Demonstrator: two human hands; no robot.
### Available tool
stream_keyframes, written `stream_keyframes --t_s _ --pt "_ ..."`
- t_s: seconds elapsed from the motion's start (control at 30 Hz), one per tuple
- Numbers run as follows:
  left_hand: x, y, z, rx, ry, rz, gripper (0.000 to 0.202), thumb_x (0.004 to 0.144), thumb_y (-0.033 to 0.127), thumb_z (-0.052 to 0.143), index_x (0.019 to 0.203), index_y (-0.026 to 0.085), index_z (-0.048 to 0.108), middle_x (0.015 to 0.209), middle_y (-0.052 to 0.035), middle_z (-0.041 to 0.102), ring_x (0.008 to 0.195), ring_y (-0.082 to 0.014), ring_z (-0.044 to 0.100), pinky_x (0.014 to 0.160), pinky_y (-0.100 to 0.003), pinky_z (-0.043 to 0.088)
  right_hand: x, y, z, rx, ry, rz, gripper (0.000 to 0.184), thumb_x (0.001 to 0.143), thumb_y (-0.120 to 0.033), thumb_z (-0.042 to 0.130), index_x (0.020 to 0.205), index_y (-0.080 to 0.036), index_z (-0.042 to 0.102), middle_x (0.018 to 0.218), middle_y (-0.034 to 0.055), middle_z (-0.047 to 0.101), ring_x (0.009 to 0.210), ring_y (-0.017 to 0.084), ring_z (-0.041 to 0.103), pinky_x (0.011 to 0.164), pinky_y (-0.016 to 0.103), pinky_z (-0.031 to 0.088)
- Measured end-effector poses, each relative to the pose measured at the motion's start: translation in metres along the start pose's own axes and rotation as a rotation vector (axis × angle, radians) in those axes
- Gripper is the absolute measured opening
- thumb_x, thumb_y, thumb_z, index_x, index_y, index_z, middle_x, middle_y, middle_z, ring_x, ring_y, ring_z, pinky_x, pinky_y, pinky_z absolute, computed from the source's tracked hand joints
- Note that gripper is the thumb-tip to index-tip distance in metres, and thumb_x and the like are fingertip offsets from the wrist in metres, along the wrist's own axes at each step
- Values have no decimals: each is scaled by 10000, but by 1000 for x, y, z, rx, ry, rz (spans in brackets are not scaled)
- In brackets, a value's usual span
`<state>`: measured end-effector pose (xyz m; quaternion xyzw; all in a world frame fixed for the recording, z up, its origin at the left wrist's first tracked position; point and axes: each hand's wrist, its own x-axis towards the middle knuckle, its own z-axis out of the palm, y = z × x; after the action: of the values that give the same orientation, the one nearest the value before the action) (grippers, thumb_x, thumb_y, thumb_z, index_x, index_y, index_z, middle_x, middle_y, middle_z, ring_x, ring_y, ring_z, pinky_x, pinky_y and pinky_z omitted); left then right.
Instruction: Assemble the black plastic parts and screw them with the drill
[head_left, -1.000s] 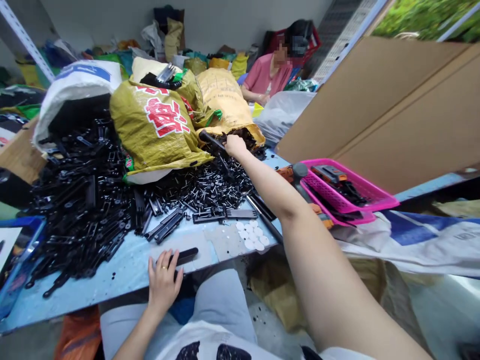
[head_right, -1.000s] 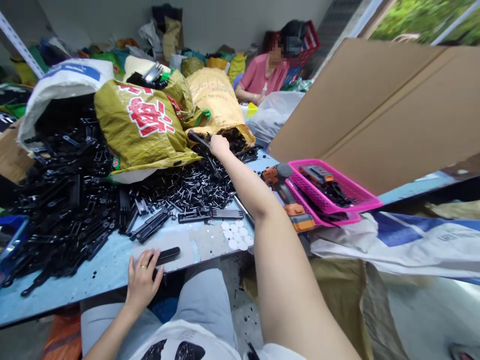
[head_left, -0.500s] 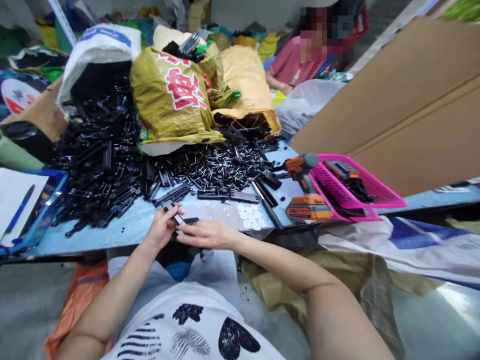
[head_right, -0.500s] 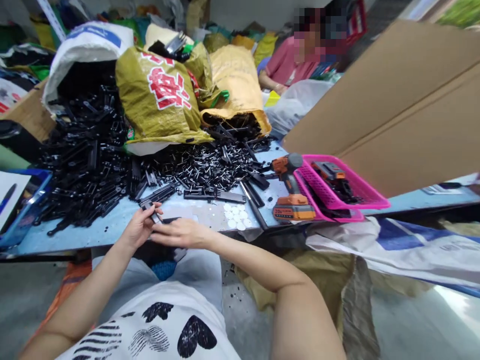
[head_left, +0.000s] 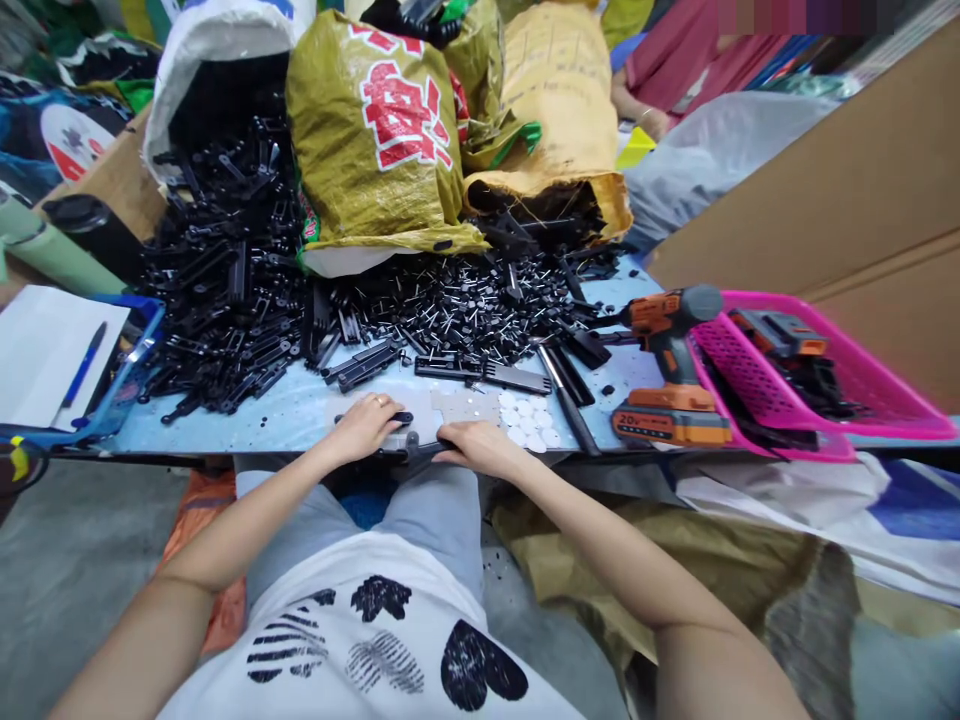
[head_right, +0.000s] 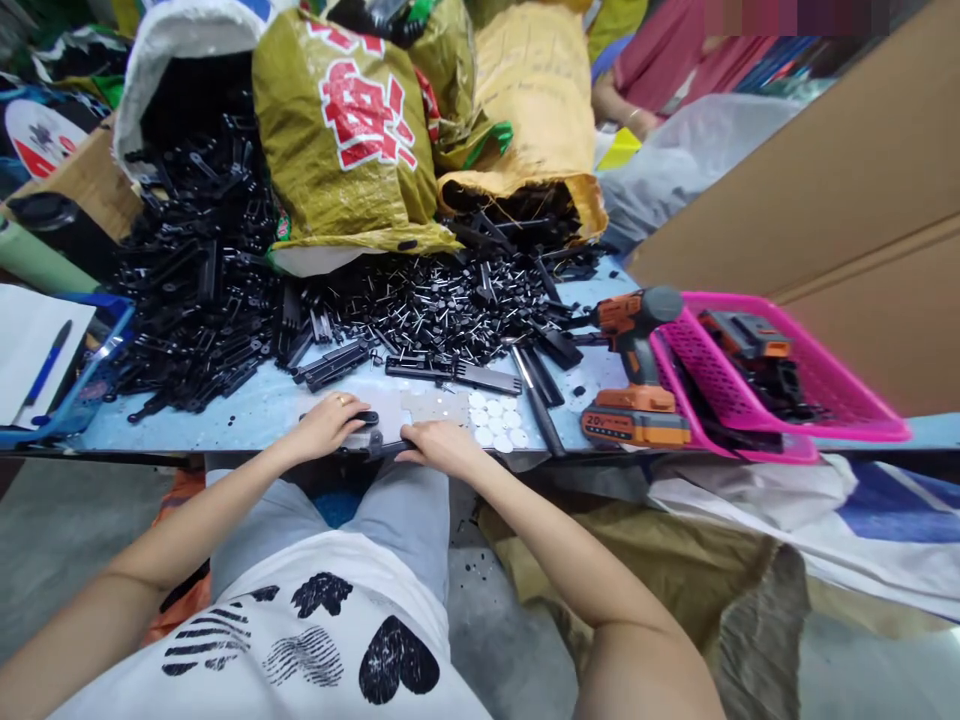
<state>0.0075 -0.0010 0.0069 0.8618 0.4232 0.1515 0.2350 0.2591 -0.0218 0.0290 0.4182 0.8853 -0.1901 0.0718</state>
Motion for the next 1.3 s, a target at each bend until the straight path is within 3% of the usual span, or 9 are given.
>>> stream_keyframes --t_s 0.1,0.3,0.67,0.87,0.97,1.07,1.13,1.23,1.3 --pt "8 6 5 165 -136 20 334 935 346 386 1180 169 527 1041 -115 589 1010 -255 537 868 -392 435 6 -1 12 -92 28 28 407 919 -544 383 983 -190 574 930 69 639 753 176 619 588 245 320" --pt "9 16 3 234 -120 21 671 712 716 537 1099 168 503 1018 -118 586 958 -297 563 799 -404 452 10 -13 11 -190 71 84 432 934 -553 317 1005 -206 565 903 58 628 742 170 611 568 251 285" --pt "-3 7 4 150 96 101 463 787 566 563 1043 189 482 950 -74 602 863 -228 618 700 -322 475 6 -35 -19 -345 178 13 405 978 -458 245 997 -185 543 915 85 606 814 189 582 636 278 292" --pt "-4 5 9 197 98 111 453 808 593 523 990 179 508 886 -66 610 815 -220 625 678 -309 466 14 -18 -15 -359 175 -57 439 974 -482 228 1008 -185 548 920 86 610 801 186 572 635 277 270" --pt "-1 11 10 231 4 65 469 805 618 505 958 176 523 852 -66 603 778 -220 611 655 -308 455 16 -8 -1 -337 164 -87 474 967 -508 218 1006 -184 561 913 79 614 772 175 561 629 280 263" --pt "15 14 6 263 -106 107 479 812 620 491 972 171 539 901 -86 604 857 -240 582 716 -329 449 16 4 9 -279 163 -50 481 948 -542 269 961 -181 587 918 73 620 814 181 552 658 282 278" --pt "38 10 1 300 -56 126 377 875 504 463 1020 168 551 1011 -112 595 984 -262 536 810 -371 423 16 13 7 -244 208 2 460 948 -529 299 985 -184 600 983 84 620 905 202 535 720 294 297" --pt "84 -4 -6 379 87 22 212 894 186 410 984 150 599 1053 -141 588 1055 -287 474 898 -461 345 24 29 -6 -213 326 243 388 970 -426 317 1090 -170 583 1072 119 598 991 232 494 786 319 314" --pt "112 -12 -8 394 79 -18 222 833 66 423 864 127 634 979 -158 604 1034 -304 473 910 -511 307 36 39 -16 -197 383 435 339 969 -351 334 1125 -151 560 1067 134 589 985 240 490 777 317 336"
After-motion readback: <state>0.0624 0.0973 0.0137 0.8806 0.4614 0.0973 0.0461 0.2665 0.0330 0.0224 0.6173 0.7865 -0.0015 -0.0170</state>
